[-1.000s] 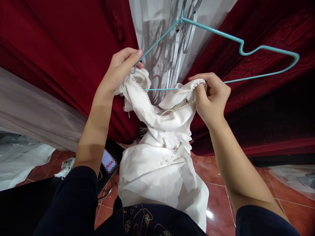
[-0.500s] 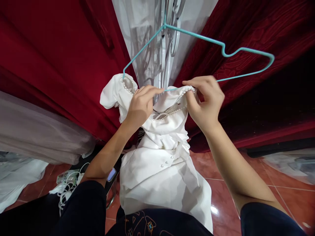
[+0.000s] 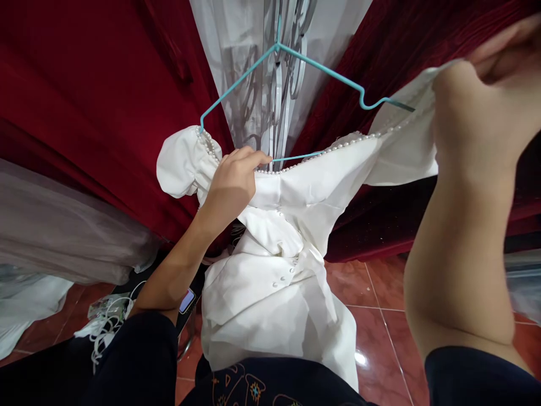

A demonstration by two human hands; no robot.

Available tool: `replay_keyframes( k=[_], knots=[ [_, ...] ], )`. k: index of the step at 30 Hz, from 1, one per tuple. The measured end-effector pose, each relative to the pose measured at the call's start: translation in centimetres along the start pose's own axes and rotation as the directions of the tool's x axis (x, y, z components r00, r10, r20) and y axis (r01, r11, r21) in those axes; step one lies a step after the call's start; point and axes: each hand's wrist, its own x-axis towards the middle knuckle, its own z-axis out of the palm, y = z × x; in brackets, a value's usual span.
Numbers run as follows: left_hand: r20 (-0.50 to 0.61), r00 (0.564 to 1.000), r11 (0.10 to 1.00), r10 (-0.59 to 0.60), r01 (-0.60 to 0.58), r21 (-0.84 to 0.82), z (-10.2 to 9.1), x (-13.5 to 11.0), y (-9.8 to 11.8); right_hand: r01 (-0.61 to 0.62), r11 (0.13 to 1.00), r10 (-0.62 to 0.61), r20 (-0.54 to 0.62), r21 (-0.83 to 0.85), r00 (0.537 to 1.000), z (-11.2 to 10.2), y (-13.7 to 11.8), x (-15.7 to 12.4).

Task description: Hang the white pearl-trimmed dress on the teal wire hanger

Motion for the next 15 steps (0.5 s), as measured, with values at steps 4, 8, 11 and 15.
replay_keyframes(
  k=[4,8,11,15],
  knots=[
    [-0.001,1.000,1.000,-0.010,0.010,0.029,0.0,-0.1,-0.4,-0.197,0.980,0.174,0.314,0.041,0.933,2.1,-4.3,0.7],
    [-0.010,1.000,0.997,-0.004,0.004,0.083,0.1,-0.2,-0.8,-0.105,0.939,0.001,0.302,0.329,0.953,3.3,-6.0,-2.5],
    [-0.009,1.000,0.999,0.012,-0.011,0.053,0.2,-0.2,-1.1,0.195,0.944,-0.285,0.360,0.266,0.888,3.9,-4.9,-6.5],
    [-0.011,0.997,0.997,0.076,-0.076,0.019,0.1,-0.9,-1.1,0.424,0.903,-0.388,0.555,0.069,0.736,4.7,-2.6,-11.2]
  ],
)
